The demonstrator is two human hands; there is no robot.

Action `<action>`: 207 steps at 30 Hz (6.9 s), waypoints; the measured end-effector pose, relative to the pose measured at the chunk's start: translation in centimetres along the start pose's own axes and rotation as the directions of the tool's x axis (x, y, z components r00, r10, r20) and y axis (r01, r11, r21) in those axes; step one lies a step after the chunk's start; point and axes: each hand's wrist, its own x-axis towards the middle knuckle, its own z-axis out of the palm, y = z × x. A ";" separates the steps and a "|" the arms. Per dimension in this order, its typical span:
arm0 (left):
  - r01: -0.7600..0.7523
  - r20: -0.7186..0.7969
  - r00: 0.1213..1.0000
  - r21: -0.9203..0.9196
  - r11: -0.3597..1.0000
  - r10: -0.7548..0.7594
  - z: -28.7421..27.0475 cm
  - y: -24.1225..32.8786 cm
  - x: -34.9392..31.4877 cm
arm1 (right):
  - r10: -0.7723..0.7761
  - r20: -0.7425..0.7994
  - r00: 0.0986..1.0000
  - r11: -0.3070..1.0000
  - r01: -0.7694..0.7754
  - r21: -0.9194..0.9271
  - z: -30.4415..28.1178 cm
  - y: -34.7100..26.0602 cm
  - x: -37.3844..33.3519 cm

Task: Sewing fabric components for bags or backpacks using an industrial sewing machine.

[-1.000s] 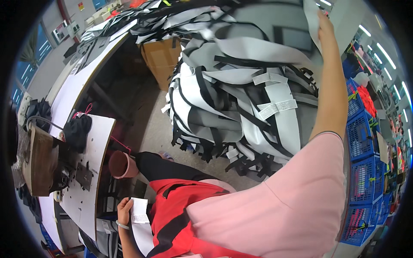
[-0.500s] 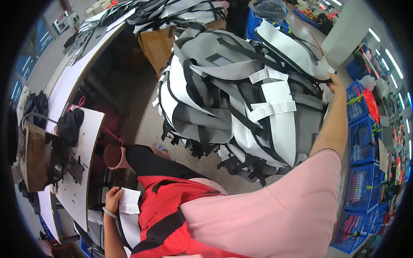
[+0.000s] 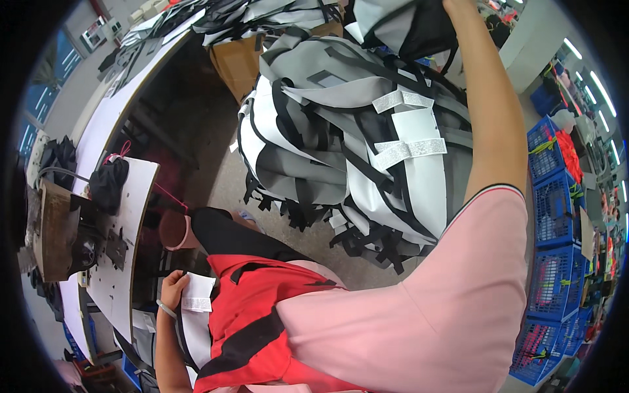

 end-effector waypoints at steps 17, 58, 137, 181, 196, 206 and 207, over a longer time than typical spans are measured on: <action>0.031 -0.028 0.999 -0.011 0.999 -0.032 0.8 -1.3 -0.7 | 0.835 -0.187 0.517 -0.131 -0.143 -0.981 -26.4 -1.7 -4.4; -0.037 -0.090 0.996 -0.180 0.983 0.021 1.0 -4.2 -3.0 | 0.228 0.723 0.652 -0.198 0.758 -0.621 -15.8 2.7 -11.6; -0.577 -0.367 0.669 0.291 0.763 0.646 -2.9 11.8 -14.9 | -0.374 0.584 -0.720 0.905 -0.421 0.059 33.4 -26.7 -57.6; -0.226 -0.631 0.776 -0.278 0.934 0.000 -21.1 7.1 -2.8 | -0.120 0.726 -0.677 0.937 -0.319 -0.143 53.0 -17.9 -70.2; -0.310 -0.633 0.773 -0.316 0.897 0.044 -21.7 7.0 -2.8 | 0.055 0.861 -0.506 0.940 -0.264 -0.215 53.7 -16.7 -70.0; -0.674 -0.393 0.642 0.122 0.729 0.658 -8.5 8.8 -8.2 | -0.272 0.768 -0.579 0.955 -0.263 0.140 40.2 -20.7 -67.5; -0.752 -0.328 0.597 0.089 0.653 0.732 -5.6 9.2 -7.6 | -0.278 0.659 -0.699 0.956 -0.265 0.122 38.6 -20.1 -68.5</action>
